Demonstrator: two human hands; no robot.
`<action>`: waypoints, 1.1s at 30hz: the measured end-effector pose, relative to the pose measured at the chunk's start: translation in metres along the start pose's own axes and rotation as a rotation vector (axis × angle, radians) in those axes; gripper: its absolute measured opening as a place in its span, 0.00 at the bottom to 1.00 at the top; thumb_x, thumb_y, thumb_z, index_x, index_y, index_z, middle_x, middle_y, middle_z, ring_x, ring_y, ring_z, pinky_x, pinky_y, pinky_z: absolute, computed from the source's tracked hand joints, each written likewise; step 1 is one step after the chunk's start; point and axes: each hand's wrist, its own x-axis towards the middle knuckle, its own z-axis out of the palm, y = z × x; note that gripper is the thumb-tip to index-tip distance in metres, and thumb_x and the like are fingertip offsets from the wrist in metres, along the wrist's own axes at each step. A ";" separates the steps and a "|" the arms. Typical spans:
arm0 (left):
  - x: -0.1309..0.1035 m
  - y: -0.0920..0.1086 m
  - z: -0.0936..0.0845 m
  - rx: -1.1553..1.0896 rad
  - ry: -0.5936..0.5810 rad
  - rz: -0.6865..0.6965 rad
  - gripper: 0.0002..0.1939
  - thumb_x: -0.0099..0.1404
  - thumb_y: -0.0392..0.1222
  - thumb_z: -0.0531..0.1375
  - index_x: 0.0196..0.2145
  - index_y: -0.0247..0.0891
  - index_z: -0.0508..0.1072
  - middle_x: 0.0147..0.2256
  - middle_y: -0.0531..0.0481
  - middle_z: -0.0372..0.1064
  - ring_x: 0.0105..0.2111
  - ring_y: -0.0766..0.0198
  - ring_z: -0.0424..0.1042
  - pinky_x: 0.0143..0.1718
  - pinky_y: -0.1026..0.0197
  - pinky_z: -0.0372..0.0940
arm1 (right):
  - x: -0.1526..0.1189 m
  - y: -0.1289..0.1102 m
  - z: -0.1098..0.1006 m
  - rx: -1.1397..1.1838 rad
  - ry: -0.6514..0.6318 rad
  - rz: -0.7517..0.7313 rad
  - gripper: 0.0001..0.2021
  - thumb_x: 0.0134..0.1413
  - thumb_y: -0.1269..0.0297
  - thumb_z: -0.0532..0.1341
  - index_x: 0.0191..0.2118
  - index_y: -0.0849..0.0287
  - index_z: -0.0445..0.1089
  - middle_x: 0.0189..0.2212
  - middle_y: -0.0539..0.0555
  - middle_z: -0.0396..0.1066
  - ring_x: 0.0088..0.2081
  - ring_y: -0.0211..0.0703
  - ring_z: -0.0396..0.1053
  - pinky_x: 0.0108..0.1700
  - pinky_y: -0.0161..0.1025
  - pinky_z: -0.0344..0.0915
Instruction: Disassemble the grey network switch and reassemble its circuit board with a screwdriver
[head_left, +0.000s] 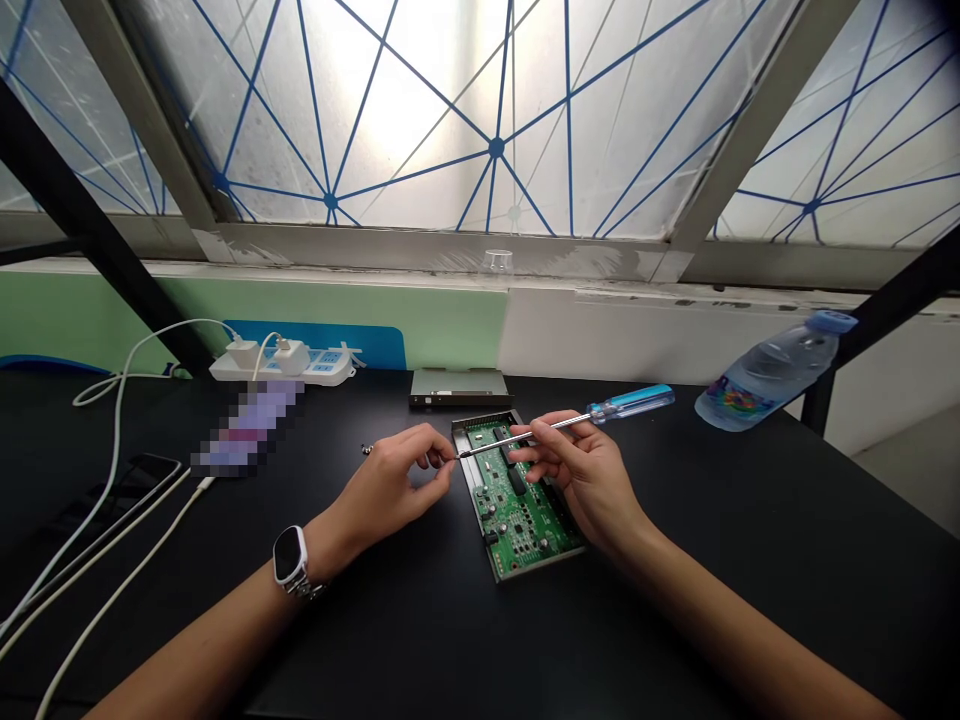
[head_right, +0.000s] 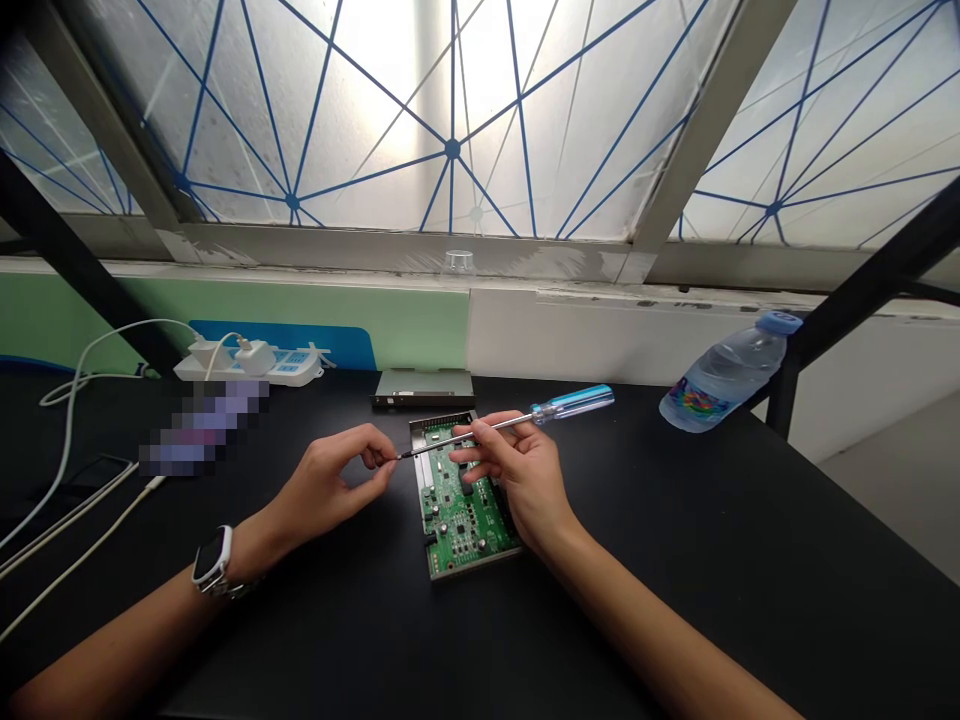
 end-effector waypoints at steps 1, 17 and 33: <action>0.000 0.000 0.000 -0.009 -0.012 0.015 0.04 0.68 0.32 0.59 0.37 0.39 0.71 0.33 0.51 0.72 0.31 0.65 0.69 0.35 0.61 0.67 | 0.000 0.000 0.000 0.005 0.013 0.002 0.16 0.47 0.57 0.78 0.35 0.59 0.74 0.36 0.58 0.83 0.30 0.46 0.82 0.25 0.33 0.75; -0.005 0.015 0.005 0.150 0.052 0.263 0.09 0.73 0.29 0.47 0.44 0.42 0.55 0.36 0.49 0.65 0.30 0.64 0.65 0.32 0.61 0.63 | -0.007 -0.001 0.004 -0.071 -0.047 0.019 0.22 0.52 0.47 0.73 0.23 0.57 0.69 0.16 0.49 0.71 0.16 0.37 0.66 0.21 0.34 0.64; 0.001 0.009 -0.021 0.172 0.117 0.227 0.07 0.74 0.30 0.48 0.42 0.41 0.58 0.36 0.49 0.64 0.31 0.65 0.65 0.34 0.62 0.63 | -0.004 -0.016 0.000 0.078 0.114 -0.014 0.19 0.50 0.51 0.75 0.26 0.57 0.70 0.19 0.47 0.70 0.18 0.34 0.65 0.20 0.30 0.63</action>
